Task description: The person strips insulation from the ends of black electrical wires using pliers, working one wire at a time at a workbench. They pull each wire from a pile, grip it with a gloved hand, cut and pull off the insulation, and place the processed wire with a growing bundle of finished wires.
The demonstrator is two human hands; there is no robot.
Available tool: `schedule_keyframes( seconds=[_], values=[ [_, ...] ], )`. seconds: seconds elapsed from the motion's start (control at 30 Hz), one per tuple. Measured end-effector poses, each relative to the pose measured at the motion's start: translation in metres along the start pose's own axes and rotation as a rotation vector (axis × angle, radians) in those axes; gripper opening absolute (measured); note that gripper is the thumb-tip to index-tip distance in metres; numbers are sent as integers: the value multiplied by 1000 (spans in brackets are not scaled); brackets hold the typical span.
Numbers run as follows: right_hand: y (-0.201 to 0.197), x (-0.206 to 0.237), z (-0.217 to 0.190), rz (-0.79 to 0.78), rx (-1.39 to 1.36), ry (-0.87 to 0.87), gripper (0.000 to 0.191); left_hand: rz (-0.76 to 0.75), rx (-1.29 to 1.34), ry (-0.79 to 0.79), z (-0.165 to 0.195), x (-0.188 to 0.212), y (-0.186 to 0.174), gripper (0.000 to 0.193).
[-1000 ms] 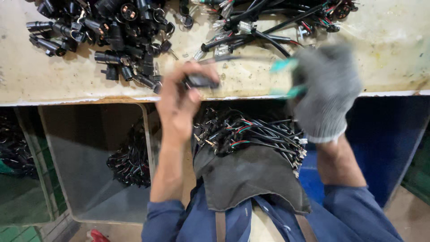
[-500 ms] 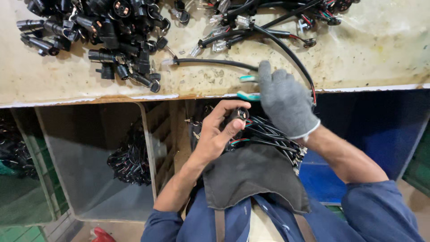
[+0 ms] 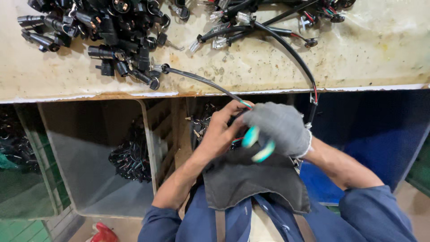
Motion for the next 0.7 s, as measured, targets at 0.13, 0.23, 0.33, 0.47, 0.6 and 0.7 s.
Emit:
schedule_keyframes(
  seconds=[0.13, 0.23, 0.33, 0.47, 0.6, 0.7],
  values=[
    [-4, 11, 4, 431, -323, 161, 12, 175, -567, 133, 18, 5, 3, 33],
    [2, 27, 11, 706, -1110, 96, 12, 101, -363, 156, 18, 5, 1, 27],
    [10, 33, 14, 902, -1710, -31, 13, 18, -274, 162, 16, 9, 0, 27],
    [16, 24, 13, 893, -1858, -131, 14, -66, -362, 106, 11, 12, 1, 33],
    [21, 14, 20, 872, -1933, -124, 16, -107, -150, 287, 25, 9, 9, 47],
    [12, 16, 31, 841, -1882, 25, 18, -161, -434, 274, 39, 5, 18, 74]
  ],
)
Point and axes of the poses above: each hand's wrist, its own x-axis away from the middle knuckle, its own y-axis out of the palm, z = x × y, the point moved 5 cm from there along -x, towards the middle knuckle, and after that the axes turned 15 degrees about -z, right-handed, at the moved point
